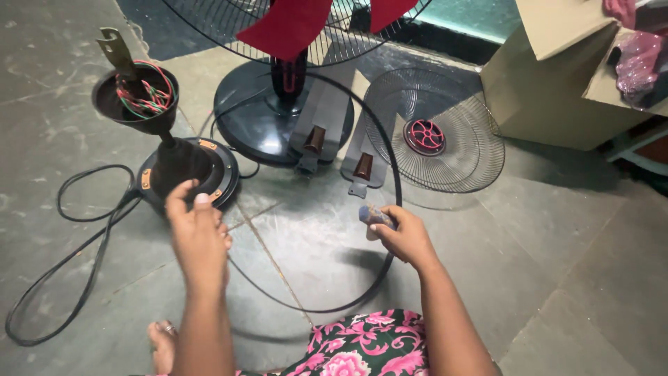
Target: The person sits on the floor and wipes the motor housing, power cord, and front grill of a disassembled electric fan using a cloth. The person handles each part individually and wipes them thoroughly.
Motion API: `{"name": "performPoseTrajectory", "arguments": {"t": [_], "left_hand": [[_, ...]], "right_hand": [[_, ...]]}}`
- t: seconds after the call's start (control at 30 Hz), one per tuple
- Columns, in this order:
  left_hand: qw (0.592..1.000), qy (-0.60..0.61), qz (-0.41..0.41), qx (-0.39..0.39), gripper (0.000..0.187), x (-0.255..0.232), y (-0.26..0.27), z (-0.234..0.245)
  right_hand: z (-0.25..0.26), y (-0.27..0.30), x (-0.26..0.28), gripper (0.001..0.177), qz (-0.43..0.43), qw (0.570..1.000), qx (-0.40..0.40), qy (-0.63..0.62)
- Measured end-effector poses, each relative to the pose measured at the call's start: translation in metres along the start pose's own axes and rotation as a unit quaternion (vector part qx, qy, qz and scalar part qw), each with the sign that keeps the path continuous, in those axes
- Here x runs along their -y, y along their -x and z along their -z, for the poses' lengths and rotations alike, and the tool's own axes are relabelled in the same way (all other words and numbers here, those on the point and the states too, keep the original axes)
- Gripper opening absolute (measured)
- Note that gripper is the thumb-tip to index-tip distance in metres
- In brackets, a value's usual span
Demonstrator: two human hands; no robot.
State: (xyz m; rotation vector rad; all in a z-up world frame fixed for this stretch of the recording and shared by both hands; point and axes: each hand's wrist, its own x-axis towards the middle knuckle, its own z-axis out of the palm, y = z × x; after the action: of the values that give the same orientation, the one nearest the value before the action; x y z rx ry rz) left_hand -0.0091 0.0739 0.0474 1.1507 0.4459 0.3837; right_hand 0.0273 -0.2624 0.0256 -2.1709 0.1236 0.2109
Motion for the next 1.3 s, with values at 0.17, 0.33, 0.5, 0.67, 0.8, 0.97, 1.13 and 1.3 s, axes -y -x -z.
{"name": "performPoseTrajectory", "arguments": {"t": [0.17,0.33,0.5,0.67,0.8,0.97,1.13,1.3], "left_hand": [[0.999,0.046,-0.023,-0.011,0.037,-0.040,-0.004,0.040],[0.992,0.107,-0.055,-0.028,0.035,-0.064,-0.004,0.071],[0.986,0.105,-0.122,-0.033,0.032,-0.072,-0.014,0.106],[0.974,0.195,-0.112,-0.010,0.016,-0.065,-0.067,0.157],[0.975,0.197,-0.101,-0.021,0.022,-0.042,-0.099,0.191],[0.965,0.224,-0.089,-0.098,0.024,-0.012,-0.100,0.215],[0.934,0.326,-0.070,-0.128,0.017,-0.002,-0.106,0.231],[0.897,0.327,-0.212,-0.206,0.021,0.018,-0.120,0.215]], "right_hand": [[0.005,0.003,0.003,0.024,-0.017,1.000,-0.003,-0.021],[0.004,0.002,0.004,0.023,0.008,0.998,-0.005,-0.064],[0.004,0.001,0.004,0.025,0.001,0.996,-0.030,-0.085],[0.002,0.001,0.006,0.026,-0.015,0.995,-0.035,-0.096],[0.000,0.000,0.007,0.025,-0.002,0.995,-0.030,-0.098],[0.001,-0.001,0.004,0.025,-0.023,0.995,-0.032,-0.095],[0.000,-0.003,0.005,0.023,-0.011,0.996,-0.027,-0.087],[-0.003,-0.004,0.004,0.023,-0.013,0.995,-0.019,-0.095]]}}
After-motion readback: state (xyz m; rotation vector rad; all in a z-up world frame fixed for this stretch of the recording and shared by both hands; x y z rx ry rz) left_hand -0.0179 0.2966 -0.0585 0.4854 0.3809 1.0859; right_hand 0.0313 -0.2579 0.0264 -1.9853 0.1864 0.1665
